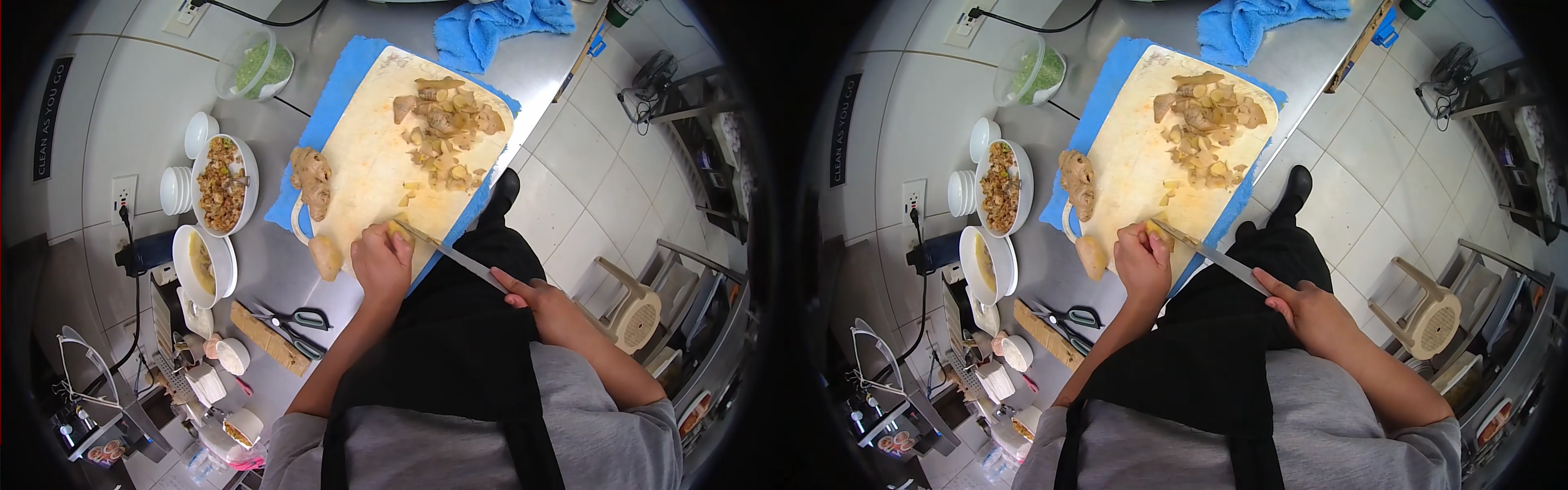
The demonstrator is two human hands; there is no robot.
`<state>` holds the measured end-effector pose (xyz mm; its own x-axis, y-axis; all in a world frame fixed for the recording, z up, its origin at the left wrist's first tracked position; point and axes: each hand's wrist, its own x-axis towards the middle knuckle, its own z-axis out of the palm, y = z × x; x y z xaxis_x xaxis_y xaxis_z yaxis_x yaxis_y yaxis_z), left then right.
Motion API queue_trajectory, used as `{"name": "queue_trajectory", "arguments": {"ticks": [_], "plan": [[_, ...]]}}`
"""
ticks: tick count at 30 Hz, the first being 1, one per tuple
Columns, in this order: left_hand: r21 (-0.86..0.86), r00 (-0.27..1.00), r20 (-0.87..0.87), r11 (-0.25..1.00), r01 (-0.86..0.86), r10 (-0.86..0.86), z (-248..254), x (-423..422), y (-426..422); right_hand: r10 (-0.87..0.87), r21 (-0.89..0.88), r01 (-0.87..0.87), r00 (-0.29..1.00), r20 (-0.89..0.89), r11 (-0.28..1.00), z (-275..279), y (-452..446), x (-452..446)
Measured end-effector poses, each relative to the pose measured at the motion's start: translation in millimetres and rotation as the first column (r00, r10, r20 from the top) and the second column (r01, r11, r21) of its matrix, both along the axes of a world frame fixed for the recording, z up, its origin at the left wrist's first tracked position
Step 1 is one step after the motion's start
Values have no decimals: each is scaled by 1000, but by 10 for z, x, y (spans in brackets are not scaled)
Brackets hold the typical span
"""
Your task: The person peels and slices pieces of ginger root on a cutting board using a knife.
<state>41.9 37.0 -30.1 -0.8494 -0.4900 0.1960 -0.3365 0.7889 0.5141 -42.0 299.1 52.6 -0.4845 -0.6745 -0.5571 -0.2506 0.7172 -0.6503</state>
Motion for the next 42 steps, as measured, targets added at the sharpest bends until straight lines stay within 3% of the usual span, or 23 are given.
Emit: {"name": "queue_trajectory", "arguments": {"ticks": [10, 19, 22, 24, 27, 29, 32, 34, 37, 40, 42], "plan": [[14, 1000, 8, 1000, 5, -5, 25, -9, 1, -15, -117, 8, 998, -59, 993, -227, -357, -90], [-85, 999, -48, 996, -9, 4, -23, -17, -2, 122, 18, -120, 989, -87, 993, -120, -674, -408], [-18, 1000, -13, 1000, -19, 19, -15, -2, 3, 151, 0, -152, 984, -90, 988, -149, -616, -507], [-26, 1000, -10, 1000, 8, -8, -3, 7, -19, 71, -79, -80, 991, -114, 994, -188, -573, -592], [125, 995, -92, 992, -20, 32, 62, 37, -55, 39, -15, -42, 991, -126, 999, -30, -554, -714], [113, 996, -88, 994, -9, 19, 190, 78, -110, 44, -12, -46, 989, -142, 999, 42, -532, -728], [129, 995, -87, 990, 62, -51, 216, 176, -212, 81, -65, -84, 995, -58, 994, 150, -451, -640], [154, 990, -111, 983, 101, -84, 189, 221, -245, 121, 85, -131, 986, 113, 988, 251, -416, -597], [152, 988, -131, 984, 97, -77, 203, 259, -256, 100, 92, -117, 979, 177, 989, 186, -296, -525], [18, 959, -249, 990, 140, -131, 248, 290, -267, 121, 171, -149, 979, 164, 974, 178, -290, -505], [-2, 957, -203, 977, 214, -209, 183, 321, -277, 131, 196, -160, 979, 154, 967, 248, -351, -551]]}}
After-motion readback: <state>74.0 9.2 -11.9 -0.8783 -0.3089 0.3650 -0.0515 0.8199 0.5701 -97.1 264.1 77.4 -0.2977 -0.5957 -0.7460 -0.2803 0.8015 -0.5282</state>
